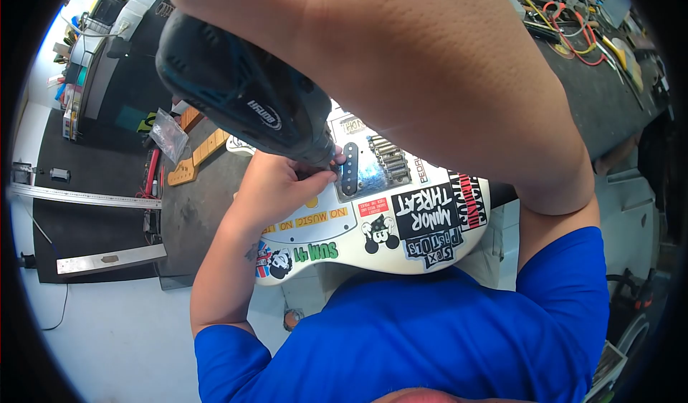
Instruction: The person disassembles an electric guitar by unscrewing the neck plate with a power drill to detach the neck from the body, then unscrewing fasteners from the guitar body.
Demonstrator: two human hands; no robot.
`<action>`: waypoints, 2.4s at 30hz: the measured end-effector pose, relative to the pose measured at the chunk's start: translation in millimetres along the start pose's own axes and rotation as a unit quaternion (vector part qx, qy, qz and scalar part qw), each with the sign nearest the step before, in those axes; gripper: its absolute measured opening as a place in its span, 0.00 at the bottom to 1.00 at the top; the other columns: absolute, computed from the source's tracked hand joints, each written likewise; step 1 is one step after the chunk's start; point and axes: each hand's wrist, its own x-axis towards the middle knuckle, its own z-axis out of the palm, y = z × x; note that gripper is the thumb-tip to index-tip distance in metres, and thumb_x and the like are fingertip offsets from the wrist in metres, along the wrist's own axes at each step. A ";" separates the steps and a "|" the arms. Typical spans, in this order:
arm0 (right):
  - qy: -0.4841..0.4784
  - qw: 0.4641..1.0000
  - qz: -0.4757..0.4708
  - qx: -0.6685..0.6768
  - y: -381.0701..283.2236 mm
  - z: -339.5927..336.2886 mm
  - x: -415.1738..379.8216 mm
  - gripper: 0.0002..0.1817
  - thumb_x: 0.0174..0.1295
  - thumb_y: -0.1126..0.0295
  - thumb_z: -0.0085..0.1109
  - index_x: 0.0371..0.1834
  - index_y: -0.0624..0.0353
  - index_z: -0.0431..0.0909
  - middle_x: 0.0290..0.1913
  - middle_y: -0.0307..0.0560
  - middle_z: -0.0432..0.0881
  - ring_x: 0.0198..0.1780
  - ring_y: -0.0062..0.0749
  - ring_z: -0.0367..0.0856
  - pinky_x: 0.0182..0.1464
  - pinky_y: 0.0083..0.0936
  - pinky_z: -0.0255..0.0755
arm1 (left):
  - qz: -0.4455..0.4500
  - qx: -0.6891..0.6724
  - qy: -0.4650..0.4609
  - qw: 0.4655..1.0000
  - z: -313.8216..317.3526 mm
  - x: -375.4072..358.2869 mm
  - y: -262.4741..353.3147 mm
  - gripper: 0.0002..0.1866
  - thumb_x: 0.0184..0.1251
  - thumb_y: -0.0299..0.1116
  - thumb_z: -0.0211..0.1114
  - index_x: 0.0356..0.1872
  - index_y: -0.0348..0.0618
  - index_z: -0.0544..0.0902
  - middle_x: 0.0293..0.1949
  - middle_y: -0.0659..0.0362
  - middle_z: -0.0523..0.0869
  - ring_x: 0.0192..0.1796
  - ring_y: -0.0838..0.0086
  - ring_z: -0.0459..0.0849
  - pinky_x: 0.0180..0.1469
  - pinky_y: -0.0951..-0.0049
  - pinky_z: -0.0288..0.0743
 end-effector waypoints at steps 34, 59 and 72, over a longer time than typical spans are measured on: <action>0.040 0.998 -0.031 0.021 14.2 10.7 16.6 0.39 0.60 0.40 0.73 0.52 0.69 0.73 0.25 0.52 0.86 0.34 0.48 0.91 0.48 0.44 0.77 | 0.005 0.149 0.036 0.988 -1.9 2.6 -4.3 0.11 0.66 0.26 0.77 0.48 0.36 0.91 0.41 0.54 0.94 0.43 0.69 0.92 0.47 0.66 0.84; -0.049 0.997 -0.007 0.055 7.7 -22.2 34.3 0.40 0.59 0.38 0.77 0.50 0.68 0.75 0.28 0.54 0.88 0.36 0.48 0.92 0.56 0.44 0.78 | 0.006 0.060 -0.004 0.998 -1.6 5.0 0.1 0.13 0.64 0.23 0.79 0.49 0.38 0.90 0.45 0.58 0.95 0.51 0.73 0.92 0.56 0.70 0.85; 0.102 0.974 0.163 0.116 66.4 -60.9 -20.9 0.37 0.52 0.61 0.80 0.62 0.65 0.73 0.43 0.50 0.87 0.47 0.40 0.89 0.62 0.38 0.77 | 0.268 0.284 0.009 0.921 7.4 9.9 -15.5 0.08 0.74 0.16 0.65 0.47 0.36 0.76 0.41 0.56 0.84 0.37 0.72 0.86 0.39 0.70 0.83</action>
